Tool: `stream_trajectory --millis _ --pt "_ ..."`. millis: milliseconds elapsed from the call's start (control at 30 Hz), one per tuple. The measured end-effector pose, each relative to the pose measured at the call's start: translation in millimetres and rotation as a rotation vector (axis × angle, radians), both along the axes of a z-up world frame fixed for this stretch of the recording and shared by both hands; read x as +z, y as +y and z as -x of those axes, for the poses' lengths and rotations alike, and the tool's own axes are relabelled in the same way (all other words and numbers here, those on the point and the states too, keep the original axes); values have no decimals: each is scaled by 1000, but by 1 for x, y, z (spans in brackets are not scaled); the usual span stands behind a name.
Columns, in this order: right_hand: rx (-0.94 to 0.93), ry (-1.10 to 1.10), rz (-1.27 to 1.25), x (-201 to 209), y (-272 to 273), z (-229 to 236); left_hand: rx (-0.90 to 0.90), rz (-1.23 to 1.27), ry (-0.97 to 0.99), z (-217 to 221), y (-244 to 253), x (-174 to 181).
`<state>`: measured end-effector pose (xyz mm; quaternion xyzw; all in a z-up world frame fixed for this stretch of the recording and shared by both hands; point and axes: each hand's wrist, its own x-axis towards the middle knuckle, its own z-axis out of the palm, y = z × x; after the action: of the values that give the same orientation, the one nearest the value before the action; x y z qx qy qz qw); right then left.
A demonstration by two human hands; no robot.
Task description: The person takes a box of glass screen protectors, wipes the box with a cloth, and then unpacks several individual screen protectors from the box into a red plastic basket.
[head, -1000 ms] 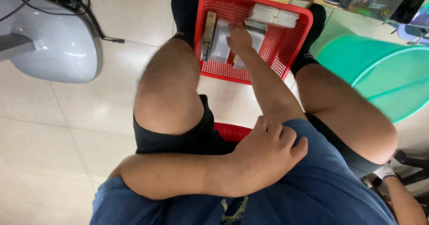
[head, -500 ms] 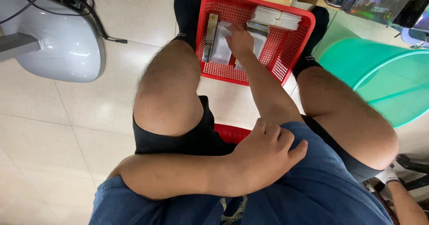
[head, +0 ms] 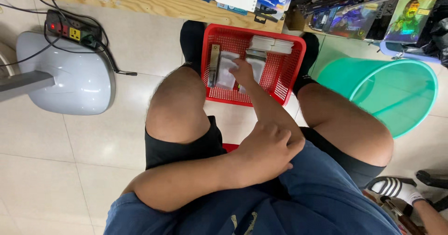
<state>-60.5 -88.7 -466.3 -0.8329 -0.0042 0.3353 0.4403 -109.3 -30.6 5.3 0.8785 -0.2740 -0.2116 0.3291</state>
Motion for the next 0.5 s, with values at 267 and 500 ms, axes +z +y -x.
stream_trajectory --millis 267,500 --pt "48 -349 166 9 -3 -1 -36 70 193 -6 -4 -9" --pt "3 -567 121 43 6 -6 -73 -13 154 -10 -6 -17"
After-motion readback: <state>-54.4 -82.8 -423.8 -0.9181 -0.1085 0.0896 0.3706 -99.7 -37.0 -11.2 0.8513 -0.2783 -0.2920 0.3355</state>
